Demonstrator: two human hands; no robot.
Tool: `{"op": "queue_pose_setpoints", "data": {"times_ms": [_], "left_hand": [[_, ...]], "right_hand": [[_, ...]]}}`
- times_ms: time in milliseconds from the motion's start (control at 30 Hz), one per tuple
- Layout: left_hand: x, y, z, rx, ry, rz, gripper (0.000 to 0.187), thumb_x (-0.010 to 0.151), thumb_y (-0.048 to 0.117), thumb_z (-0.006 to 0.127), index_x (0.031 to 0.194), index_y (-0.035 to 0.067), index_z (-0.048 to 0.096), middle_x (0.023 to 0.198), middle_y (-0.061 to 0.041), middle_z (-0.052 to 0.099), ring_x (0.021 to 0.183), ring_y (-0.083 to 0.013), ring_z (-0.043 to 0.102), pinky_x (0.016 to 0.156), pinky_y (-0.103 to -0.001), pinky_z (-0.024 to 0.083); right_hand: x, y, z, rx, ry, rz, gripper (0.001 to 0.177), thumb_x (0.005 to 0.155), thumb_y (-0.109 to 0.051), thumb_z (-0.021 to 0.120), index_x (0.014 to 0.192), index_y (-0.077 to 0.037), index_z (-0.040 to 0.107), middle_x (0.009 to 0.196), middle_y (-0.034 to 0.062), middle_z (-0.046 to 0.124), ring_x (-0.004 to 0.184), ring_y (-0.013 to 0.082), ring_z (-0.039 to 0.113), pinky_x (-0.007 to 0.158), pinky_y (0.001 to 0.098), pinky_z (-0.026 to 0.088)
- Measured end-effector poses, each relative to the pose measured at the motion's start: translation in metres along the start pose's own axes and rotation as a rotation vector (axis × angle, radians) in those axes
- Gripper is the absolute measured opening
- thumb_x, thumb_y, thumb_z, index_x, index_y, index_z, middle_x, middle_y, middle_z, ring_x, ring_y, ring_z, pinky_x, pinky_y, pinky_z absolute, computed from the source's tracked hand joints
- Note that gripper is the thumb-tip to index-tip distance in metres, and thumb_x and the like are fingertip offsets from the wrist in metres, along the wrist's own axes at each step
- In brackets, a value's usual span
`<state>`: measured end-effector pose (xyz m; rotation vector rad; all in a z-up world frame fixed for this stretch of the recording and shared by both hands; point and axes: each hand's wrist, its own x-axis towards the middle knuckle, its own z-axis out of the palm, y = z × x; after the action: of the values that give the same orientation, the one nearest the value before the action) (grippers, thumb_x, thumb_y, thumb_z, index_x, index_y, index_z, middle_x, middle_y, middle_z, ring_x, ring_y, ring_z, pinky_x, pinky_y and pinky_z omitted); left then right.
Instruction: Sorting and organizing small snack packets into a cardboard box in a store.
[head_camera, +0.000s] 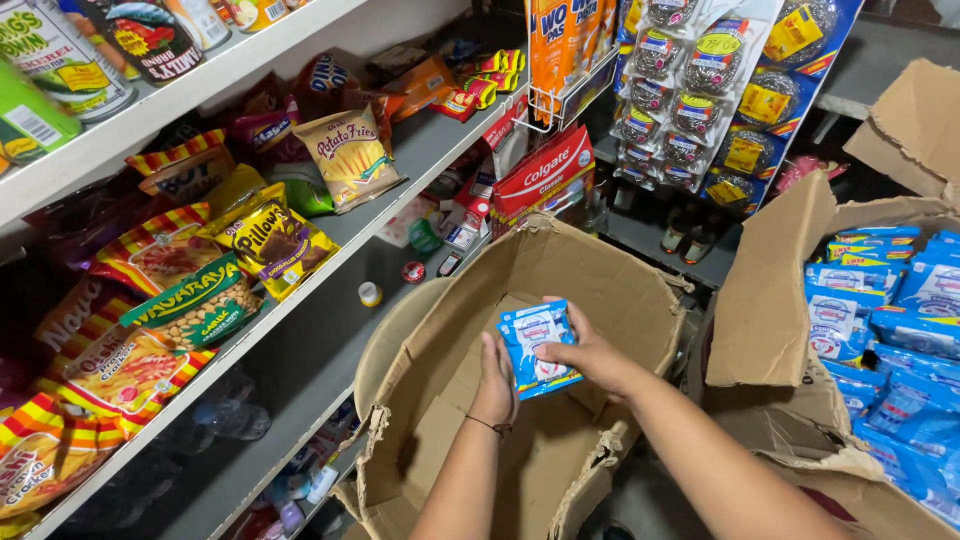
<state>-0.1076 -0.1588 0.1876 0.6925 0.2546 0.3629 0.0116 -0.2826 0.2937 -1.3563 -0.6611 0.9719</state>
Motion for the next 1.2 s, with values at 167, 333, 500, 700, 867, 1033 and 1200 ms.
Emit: {"op": "queue_pose_setpoints", "data": {"times_ms": [167, 333, 500, 700, 867, 1033, 1200], "left_hand": [[-0.010, -0.026, -0.043, 0.221, -0.148, 0.134, 0.080, 0.098, 0.064, 0.031, 0.147, 0.005, 0.052, 0.151, -0.005, 0.058, 0.142, -0.0140, 0.052, 0.120, -0.029, 0.036], [0.001, -0.039, -0.062, 0.708, 0.241, -0.027, 0.029, 0.098, 0.027, 0.062, 0.116, 0.005, 0.067, 0.106, -0.011, 0.070, 0.092, -0.0224, 0.063, 0.086, -0.039, 0.054], [0.000, 0.022, 0.009, 0.147, 0.276, -0.060, 0.044, 0.097, 0.042, 0.048, 0.122, 0.009, 0.063, 0.115, -0.017, 0.069, 0.101, -0.0270, 0.066, 0.093, -0.044, 0.052], [0.017, 0.047, 0.050, -0.006, 0.036, -0.082, 0.090, 0.097, 0.069, 0.040, 0.158, 0.004, 0.034, 0.142, -0.017, 0.060, 0.125, -0.0326, 0.062, 0.105, -0.047, 0.049], [0.022, 0.069, 0.128, 0.325, -0.168, 0.030, 0.102, 0.086, 0.058, 0.063, 0.164, 0.023, 0.007, 0.156, -0.012, 0.041, 0.140, -0.0284, 0.047, 0.113, -0.045, 0.041], [0.044, 0.068, 0.214, 0.356, -0.435, 0.092, 0.112, 0.084, 0.046, 0.074, 0.167, 0.020, 0.003, 0.159, -0.013, 0.039, 0.143, -0.0286, 0.045, 0.117, -0.044, 0.038], [0.076, 0.022, 0.315, 0.406, -0.634, 0.081, 0.114, 0.085, 0.037, 0.075, 0.166, 0.017, -0.001, 0.155, -0.014, 0.041, 0.140, -0.0278, 0.047, 0.117, -0.043, 0.039]], "right_hand": [[0.018, -0.030, -0.008, 0.168, 0.080, -0.061, 0.077, 0.079, -0.022, 0.080, 0.145, -0.011, 0.040, 0.125, 0.0083, 0.063, 0.114, 0.0202, 0.063, 0.097, 0.0393, 0.054], [0.015, -0.050, -0.019, 0.382, 0.078, 0.026, 0.061, 0.086, -0.031, 0.070, 0.138, -0.015, 0.045, 0.122, 0.0108, 0.065, 0.107, 0.0226, 0.067, 0.093, 0.0416, 0.056], [0.006, -0.018, -0.005, 0.315, 0.084, 0.050, 0.066, 0.086, -0.032, 0.072, 0.142, -0.012, 0.045, 0.127, 0.0096, 0.064, 0.114, 0.0211, 0.065, 0.099, 0.0387, 0.053], [0.003, -0.031, -0.006, -0.114, 0.177, -0.042, 0.099, 0.083, -0.034, 0.074, 0.163, -0.021, 0.016, 0.153, 0.0083, 0.044, 0.135, 0.0186, 0.050, 0.110, 0.0345, 0.042], [-0.024, -0.086, -0.033, -0.096, 0.100, -0.037, 0.109, 0.082, -0.035, 0.075, 0.165, -0.023, 0.006, 0.156, 0.0137, 0.045, 0.134, 0.0204, 0.050, 0.111, 0.0335, 0.040], [-0.071, -0.131, -0.082, -0.354, 0.308, -0.384, 0.104, 0.086, -0.030, 0.076, 0.166, -0.015, 0.011, 0.160, 0.0115, 0.036, 0.142, 0.0201, 0.042, 0.117, 0.0365, 0.035], [-0.139, -0.166, -0.165, -0.230, 0.362, -0.474, 0.106, 0.087, -0.034, 0.075, 0.168, -0.013, 0.009, 0.162, 0.0116, 0.038, 0.144, 0.0198, 0.042, 0.119, 0.0362, 0.033]]}}
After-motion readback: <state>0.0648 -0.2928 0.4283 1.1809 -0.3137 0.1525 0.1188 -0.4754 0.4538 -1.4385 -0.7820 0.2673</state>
